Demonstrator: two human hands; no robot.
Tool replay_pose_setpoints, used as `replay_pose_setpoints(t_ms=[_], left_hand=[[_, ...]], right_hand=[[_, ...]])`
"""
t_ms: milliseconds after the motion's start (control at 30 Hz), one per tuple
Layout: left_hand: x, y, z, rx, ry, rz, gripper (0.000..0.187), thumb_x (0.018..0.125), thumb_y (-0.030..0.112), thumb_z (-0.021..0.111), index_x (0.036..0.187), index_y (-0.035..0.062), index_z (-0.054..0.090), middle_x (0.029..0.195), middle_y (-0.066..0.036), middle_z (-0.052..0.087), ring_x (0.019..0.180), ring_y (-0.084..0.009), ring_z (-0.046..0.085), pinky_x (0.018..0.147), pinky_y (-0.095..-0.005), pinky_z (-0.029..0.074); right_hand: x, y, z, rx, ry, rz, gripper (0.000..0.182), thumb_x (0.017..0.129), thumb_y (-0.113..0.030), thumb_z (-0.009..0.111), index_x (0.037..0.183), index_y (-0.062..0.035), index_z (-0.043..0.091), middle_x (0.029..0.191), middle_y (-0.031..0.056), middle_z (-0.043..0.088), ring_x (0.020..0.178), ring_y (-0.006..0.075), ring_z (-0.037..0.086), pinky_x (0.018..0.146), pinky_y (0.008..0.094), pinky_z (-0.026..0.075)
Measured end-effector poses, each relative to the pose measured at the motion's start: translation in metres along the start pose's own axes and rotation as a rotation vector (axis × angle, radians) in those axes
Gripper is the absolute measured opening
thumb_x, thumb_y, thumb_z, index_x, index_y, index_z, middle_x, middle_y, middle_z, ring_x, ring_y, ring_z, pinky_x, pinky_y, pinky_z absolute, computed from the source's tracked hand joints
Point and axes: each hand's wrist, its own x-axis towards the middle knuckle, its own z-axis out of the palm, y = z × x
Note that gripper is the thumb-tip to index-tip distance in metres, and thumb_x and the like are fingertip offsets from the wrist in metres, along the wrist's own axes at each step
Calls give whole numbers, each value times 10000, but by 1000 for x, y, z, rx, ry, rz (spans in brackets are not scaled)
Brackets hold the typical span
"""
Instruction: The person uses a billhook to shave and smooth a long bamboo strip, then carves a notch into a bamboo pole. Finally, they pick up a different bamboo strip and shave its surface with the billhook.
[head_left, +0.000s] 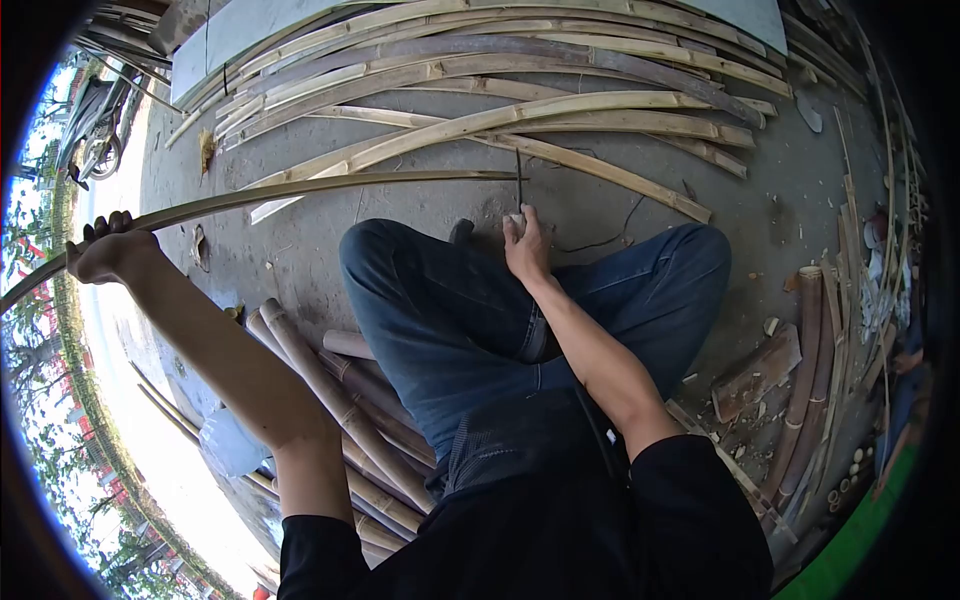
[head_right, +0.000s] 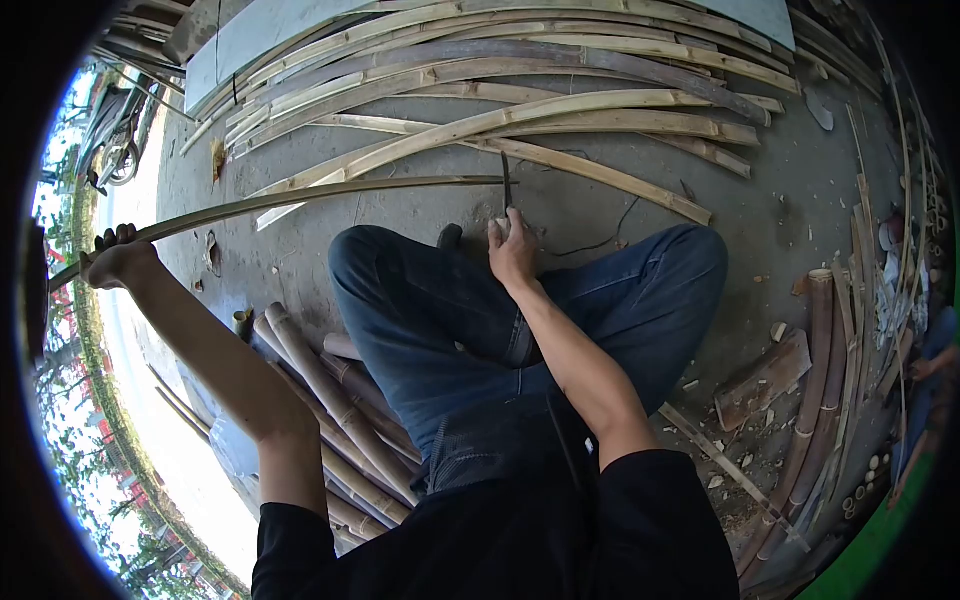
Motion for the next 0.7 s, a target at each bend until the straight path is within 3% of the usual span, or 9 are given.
replay_pose_setpoints(t_ms=[100, 167, 233, 367, 433, 500, 567, 633, 700], left_hand=[[-12, 3, 2, 18, 49, -30, 384, 955, 426, 272, 876, 63, 366, 759, -81, 416, 545, -175, 311, 502, -311, 306], [-18, 6, 7, 65, 57, -27, 375, 957, 426, 270, 886, 72, 368, 744, -74, 400, 576, -173, 336, 536, -314, 331], [-12, 4, 6, 23, 34, -41, 403, 978, 404, 260, 967, 28, 404, 802, -90, 434, 613, -181, 377, 573, -335, 363], [-7, -5, 8, 122, 26, 73, 517, 1025, 288, 244, 1462, 24, 325, 999, -165, 504, 660, -223, 459, 617, -370, 433], [-9, -4, 4, 223, -55, 141, 479, 1058, 307, 276, 1352, -63, 350, 982, -166, 501, 669, -229, 489, 629, -371, 457], [-11, 2, -1, 236, -84, 134, 507, 1078, 369, 322, 1253, -105, 362, 929, -156, 496, 669, -231, 503, 635, -387, 476], [-9, 3, -6, 235, -90, 69, 482, 1076, 324, 341, 1312, -96, 348, 897, -147, 497, 690, -243, 541, 665, -385, 518], [-11, 4, -4, 229, -111, 78, 576, 1073, 409, 373, 1249, -138, 347, 883, -146, 504, 693, -246, 549, 677, -395, 526], [-14, 4, -4, 270, -39, 85, 592, 1074, 446, 340, 1206, -130, 372, 885, -149, 502, 700, -243, 549, 673, -398, 528]], right_hand=[[-4, -15, -3, 74, -27, -367, 408, 967, -283, 619, 1260, -12, 537, 1040, 280, 655, 968, 472, 640, 789, 515, 526], [4, -12, -2, 0, 38, -325, 379, 967, -251, 617, 1253, -16, 534, 1030, 280, 659, 980, 471, 641, 780, 515, 526], [16, 1, 1, 35, 29, 98, 352, 960, -217, 618, 1235, -13, 537, 965, 279, 661, 928, 463, 643, 746, 511, 530], [-12, -48, -11, 87, 14, -366, 408, 962, -280, 639, 1280, -45, 537, 1030, 245, 664, 930, 442, 654, 780, 507, 526], [-15, -56, -16, 135, -127, -395, 419, 961, -287, 643, 1284, -41, 536, 1099, 256, 639, 964, 443, 645, 791, 507, 528], [-4, -30, 5, 51, 79, -317, 424, 969, -303, 629, 1281, -31, 538, 1064, 264, 653, 954, 449, 646, 795, 506, 528], [15, 11, 11, -41, 80, 71, 418, 974, -311, 612, 1258, -10, 552, 1012, 280, 669, 944, 462, 647, 787, 505, 529], [16, 8, -4, 19, 42, 36, 417, 970, -297, 620, 1261, -6, 552, 1015, 274, 665, 946, 461, 650, 779, 512, 528], [4, -31, -4, -13, 45, -272, 419, 964, -275, 638, 1284, -21, 548, 1019, 268, 662, 932, 446, 656, 766, 506, 534]])
